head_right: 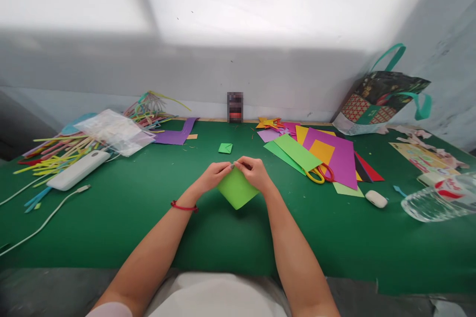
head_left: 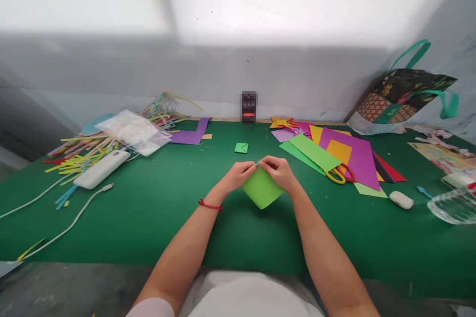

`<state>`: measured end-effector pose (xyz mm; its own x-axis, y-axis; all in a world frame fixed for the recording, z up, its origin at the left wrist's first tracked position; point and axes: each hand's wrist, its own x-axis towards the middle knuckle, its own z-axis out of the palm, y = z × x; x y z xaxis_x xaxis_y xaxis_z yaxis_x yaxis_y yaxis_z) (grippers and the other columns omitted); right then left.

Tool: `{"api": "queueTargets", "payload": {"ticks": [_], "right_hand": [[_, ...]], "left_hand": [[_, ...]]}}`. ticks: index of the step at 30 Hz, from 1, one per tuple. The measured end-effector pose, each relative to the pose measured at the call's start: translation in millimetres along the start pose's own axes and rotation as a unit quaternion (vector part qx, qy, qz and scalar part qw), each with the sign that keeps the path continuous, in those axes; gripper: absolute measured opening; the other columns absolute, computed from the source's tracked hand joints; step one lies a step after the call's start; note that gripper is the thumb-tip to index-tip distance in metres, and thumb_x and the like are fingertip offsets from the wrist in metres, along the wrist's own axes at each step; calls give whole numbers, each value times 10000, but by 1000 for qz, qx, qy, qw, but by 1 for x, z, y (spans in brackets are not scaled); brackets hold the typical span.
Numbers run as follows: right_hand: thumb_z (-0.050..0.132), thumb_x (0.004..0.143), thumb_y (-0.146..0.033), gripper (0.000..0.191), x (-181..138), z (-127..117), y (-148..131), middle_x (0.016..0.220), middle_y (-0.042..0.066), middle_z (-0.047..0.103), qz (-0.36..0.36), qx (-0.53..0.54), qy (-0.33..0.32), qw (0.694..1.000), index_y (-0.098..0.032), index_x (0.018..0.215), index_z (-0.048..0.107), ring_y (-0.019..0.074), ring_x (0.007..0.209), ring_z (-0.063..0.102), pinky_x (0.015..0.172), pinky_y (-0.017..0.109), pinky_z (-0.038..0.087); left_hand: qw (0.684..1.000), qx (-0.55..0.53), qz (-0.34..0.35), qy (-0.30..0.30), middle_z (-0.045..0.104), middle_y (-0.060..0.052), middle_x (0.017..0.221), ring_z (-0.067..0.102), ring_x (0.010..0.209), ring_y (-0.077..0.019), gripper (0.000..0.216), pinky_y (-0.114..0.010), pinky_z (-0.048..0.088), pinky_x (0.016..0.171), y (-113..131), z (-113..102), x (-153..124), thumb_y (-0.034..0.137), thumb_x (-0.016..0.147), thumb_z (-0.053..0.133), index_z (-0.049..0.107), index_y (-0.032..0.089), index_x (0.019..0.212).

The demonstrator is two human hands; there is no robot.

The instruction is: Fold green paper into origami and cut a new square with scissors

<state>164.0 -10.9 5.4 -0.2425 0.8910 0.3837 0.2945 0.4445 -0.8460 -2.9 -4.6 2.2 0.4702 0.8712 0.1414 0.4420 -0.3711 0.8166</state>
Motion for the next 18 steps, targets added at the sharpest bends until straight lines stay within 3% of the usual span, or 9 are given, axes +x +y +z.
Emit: {"api": "queueTargets", "payload": {"ticks": [10,18], "right_hand": [[568,741,-476,314,0,-14,2,541,-18,443,18,44,124,991,-191,609,553,110,508,369,471,248,298],[590,719,-506,336,1,-15,4,545,-22,431,32,72,129,988,-193,602,552,107,506,359,470,249,299]], "left_hand": [[994,-102,-20,19,528,-7,713,448,688,-134,406,-250,374,624,0,-7,-1,532,782,436,562,148,742],[983,-176,-45,-8,611,-47,751,519,754,-177,539,-294,427,700,0,-1,0,635,721,477,643,127,784]]}}
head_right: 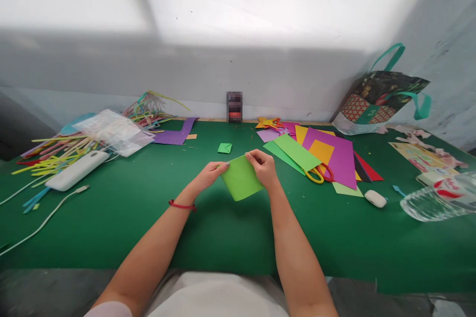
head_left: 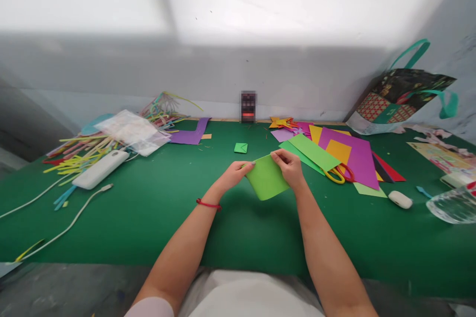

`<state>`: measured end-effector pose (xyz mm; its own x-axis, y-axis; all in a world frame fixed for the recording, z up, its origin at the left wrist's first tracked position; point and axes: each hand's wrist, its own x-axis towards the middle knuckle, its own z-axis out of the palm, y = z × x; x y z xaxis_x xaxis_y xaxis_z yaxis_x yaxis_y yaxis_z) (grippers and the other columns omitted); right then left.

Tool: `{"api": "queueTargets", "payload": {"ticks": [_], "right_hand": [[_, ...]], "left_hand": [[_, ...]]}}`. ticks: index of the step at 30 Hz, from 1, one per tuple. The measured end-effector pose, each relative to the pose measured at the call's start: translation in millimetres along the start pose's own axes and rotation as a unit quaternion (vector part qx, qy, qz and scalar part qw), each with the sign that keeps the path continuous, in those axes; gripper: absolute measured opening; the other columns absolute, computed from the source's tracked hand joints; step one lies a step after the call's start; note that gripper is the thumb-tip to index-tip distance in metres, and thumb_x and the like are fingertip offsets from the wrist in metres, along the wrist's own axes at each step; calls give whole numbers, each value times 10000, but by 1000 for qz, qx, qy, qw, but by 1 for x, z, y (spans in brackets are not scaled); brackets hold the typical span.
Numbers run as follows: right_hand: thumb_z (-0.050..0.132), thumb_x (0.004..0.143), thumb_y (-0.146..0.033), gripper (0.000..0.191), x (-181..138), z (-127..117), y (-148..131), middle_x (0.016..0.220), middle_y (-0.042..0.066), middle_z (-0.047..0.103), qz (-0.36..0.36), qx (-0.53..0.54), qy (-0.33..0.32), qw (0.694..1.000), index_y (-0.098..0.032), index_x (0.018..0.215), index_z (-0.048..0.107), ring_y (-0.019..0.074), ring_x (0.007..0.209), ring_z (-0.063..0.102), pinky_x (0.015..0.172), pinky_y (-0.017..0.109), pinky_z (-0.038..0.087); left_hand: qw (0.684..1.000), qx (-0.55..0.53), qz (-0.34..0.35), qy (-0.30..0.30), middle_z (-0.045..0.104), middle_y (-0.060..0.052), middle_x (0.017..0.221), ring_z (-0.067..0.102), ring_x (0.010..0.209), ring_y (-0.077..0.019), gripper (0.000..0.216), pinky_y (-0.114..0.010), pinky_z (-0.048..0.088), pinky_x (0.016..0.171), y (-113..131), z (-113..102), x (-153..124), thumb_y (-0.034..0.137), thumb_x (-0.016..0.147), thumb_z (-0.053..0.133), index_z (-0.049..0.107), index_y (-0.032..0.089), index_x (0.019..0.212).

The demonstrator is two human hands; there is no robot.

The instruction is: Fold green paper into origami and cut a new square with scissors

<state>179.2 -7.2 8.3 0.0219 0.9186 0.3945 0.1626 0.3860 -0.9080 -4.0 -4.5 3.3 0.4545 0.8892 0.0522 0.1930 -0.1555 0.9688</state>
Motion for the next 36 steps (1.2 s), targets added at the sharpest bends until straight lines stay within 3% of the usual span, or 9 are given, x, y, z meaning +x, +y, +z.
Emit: {"api": "queueTargets", "payload": {"ticks": [15,21,29,36], "right_hand": [[577,722,-522,351,1,-2,3,550,-18,437,4,-23,-11,1000,-192,605,547,114,518,373,485,253,310],[552,751,-493,337,-2,1,0,531,-15,443,-24,-65,-32,997,-191,602,552,117,510,373,485,259,313],[535,762,-454,312,-4,8,-2,523,-20,428,-29,-74,-62,995,-192,592,537,114,502,361,487,259,303],[573,734,-492,328,-4,7,-3,546,-15,472,6,-36,-74,997,-191,605,552,116,509,394,484,256,320]], "left_hand": [[993,119,4,-1,450,16,598,367,604,-117,487,-243,321,562,3,-4,-3,593,776,391,524,147,633],[991,129,7,-15,513,10,685,411,646,-124,382,-239,334,582,7,-7,-5,492,789,435,589,143,754],[990,136,-5,-28,342,35,585,306,568,-102,436,-239,255,510,5,-5,-4,565,776,397,391,178,576],[991,132,6,-36,332,38,583,297,555,-97,454,-235,250,498,4,-6,-4,590,785,387,363,184,584]]}}
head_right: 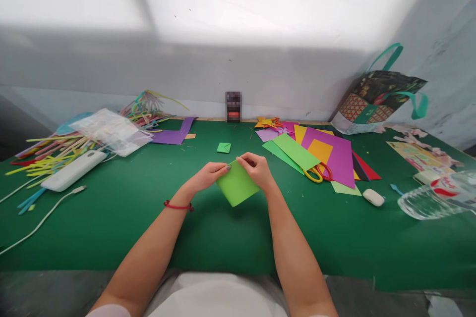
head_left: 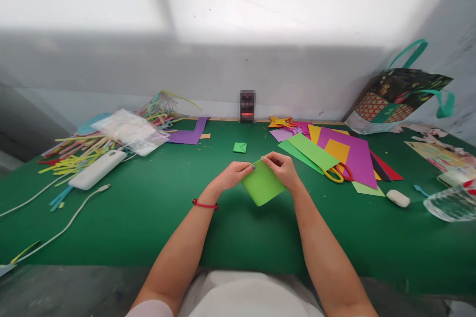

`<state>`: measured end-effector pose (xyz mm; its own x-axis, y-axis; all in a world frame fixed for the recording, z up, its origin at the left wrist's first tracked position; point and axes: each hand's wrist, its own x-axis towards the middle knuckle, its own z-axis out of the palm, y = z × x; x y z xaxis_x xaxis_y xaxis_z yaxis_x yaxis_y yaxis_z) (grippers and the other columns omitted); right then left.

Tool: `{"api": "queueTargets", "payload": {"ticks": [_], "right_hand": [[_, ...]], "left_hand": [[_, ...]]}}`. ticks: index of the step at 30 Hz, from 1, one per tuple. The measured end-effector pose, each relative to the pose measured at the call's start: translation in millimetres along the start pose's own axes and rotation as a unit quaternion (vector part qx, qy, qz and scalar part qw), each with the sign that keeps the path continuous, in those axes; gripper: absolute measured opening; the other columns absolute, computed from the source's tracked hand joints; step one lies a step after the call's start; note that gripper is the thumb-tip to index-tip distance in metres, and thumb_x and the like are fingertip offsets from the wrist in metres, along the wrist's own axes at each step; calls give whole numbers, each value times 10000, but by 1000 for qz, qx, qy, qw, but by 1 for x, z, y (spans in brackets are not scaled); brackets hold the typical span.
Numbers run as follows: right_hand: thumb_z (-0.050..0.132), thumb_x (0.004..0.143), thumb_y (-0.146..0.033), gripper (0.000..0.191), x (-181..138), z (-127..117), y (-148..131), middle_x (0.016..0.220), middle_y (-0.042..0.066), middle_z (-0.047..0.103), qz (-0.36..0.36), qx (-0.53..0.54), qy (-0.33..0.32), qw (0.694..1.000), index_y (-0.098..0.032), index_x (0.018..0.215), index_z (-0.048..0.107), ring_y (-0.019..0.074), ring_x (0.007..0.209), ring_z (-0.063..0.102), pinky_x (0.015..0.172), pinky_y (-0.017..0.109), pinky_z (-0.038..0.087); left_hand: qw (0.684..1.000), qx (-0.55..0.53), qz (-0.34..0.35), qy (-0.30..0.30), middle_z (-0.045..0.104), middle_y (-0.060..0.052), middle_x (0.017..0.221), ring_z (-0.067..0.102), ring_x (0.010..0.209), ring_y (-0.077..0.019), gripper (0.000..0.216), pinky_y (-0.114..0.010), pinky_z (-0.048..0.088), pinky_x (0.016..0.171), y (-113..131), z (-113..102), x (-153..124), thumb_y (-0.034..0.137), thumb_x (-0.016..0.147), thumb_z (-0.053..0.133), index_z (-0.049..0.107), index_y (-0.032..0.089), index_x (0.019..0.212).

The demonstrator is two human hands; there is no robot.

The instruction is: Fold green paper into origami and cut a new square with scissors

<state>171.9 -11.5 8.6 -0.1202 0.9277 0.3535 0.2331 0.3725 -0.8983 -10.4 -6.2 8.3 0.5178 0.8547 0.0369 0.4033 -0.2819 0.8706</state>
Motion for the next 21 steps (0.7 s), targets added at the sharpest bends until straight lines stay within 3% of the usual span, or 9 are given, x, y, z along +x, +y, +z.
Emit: {"api": "queueTargets", "payload": {"ticks": [21], "right_hand": [[600,687,-548,367,0,-1,-8,537,-24,475,43,49,-27,997,-193,610,549,106,494,407,461,244,328]], "left_hand": [[999,-44,-10,-16,340,30,605,310,580,-102,483,-236,265,518,3,-1,-1,627,763,427,409,172,601]]}}
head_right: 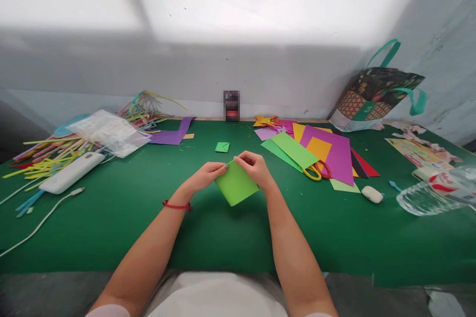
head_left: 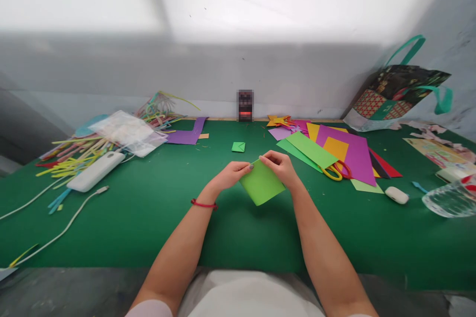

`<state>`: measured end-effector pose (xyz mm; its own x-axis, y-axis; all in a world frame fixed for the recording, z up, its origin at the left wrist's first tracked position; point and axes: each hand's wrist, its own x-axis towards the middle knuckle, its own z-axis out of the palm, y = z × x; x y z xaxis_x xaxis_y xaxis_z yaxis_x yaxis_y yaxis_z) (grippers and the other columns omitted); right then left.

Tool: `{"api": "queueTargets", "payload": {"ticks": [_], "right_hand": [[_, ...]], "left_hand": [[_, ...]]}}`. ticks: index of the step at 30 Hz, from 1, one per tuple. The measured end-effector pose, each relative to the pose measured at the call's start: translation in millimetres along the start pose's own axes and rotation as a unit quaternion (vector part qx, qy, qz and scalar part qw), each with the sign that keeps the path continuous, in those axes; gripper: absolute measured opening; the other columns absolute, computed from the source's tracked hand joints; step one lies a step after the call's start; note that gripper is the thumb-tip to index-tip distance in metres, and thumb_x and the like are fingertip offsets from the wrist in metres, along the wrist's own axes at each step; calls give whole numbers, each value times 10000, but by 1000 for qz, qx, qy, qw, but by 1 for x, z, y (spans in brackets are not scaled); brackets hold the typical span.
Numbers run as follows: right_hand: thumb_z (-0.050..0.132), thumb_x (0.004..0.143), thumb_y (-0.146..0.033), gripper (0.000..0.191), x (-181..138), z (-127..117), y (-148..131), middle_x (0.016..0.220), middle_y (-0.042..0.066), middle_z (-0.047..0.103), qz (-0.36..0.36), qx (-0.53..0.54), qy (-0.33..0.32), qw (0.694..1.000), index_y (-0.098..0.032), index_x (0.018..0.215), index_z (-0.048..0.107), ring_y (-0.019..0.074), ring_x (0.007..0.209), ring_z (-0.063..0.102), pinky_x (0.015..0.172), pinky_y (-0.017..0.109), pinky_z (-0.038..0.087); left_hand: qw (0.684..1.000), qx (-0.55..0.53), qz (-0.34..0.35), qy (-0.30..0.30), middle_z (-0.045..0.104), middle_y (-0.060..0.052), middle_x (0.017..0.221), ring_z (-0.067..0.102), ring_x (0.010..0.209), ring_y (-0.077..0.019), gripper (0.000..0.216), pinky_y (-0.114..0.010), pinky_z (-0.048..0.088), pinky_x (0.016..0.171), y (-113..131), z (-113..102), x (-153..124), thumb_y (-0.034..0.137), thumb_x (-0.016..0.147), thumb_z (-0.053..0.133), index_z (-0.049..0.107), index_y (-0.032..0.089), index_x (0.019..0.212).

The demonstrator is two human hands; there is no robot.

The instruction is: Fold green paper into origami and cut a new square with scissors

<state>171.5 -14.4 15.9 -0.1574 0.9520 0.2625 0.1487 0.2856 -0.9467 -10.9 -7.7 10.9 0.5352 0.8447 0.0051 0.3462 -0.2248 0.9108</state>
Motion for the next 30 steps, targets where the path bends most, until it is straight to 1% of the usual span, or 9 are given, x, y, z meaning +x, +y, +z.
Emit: {"api": "queueTargets", "payload": {"ticks": [6,10,15,19,21,23,26,28,30], "right_hand": [[580,707,-556,370,-1,-1,0,555,-25,472,0,-4,-16,1000,-197,633,532,109,505,413,465,241,332],[543,741,-550,372,-1,-1,2,559,-27,437,-16,-22,-33,999,-197,627,517,109,518,392,474,241,320],[524,765,-515,348,1,0,6,560,-22,426,-38,-53,-23,998,-194,629,536,115,530,374,494,249,307],[520,764,-502,345,1,0,7,544,-19,417,-50,-73,-8,996,-194,609,541,117,525,361,494,254,299],[519,764,-499,345,1,-1,7,540,-17,410,-53,-75,-1,996,-194,605,540,118,522,354,493,256,295],[523,763,-499,345,0,-2,6,536,-17,402,-54,-72,7,996,-194,603,538,117,519,348,490,257,290],[532,760,-512,349,0,-4,5,546,-15,417,-53,-55,36,996,-193,620,545,117,526,356,487,254,294],[536,755,-526,356,0,-6,5,561,-13,430,-52,-37,60,996,-192,634,553,116,531,361,485,251,297],[540,752,-535,364,0,-8,5,564,-15,427,-50,-26,70,996,-191,635,554,113,530,357,482,249,292]], "left_hand": [[1000,1,2,0,332,33,602,300,580,-101,492,-236,257,517,-1,0,0,637,757,434,409,172,598],[1000,-6,4,-6,340,34,601,310,581,-101,483,-235,265,520,-3,-1,1,627,760,438,431,167,610],[1000,-8,-5,-1,344,38,590,316,567,-98,485,-234,265,509,-5,-1,1,630,754,442,446,165,618],[1000,-15,-8,15,354,41,577,318,550,-91,469,-231,259,494,-5,2,1,606,755,470,449,162,605],[1000,-20,-6,23,385,36,578,341,552,-93,454,-231,271,499,-5,2,2,584,760,481,482,154,617],[999,-33,-2,30,471,17,621,403,587,-105,426,-232,313,526,-4,1,2,557,761,500,550,141,681],[996,-74,2,40,606,-31,795,514,735,-147,402,-251,397,632,-1,-1,1,524,738,553,622,137,821],[994,-108,-9,36,635,-55,848,546,797,-170,420,-269,423,678,-1,-2,1,525,720,577,638,131,852],[990,-136,-28,19,645,-65,828,562,790,-178,435,-282,437,684,-2,-2,1,534,709,589,646,122,837]]}}
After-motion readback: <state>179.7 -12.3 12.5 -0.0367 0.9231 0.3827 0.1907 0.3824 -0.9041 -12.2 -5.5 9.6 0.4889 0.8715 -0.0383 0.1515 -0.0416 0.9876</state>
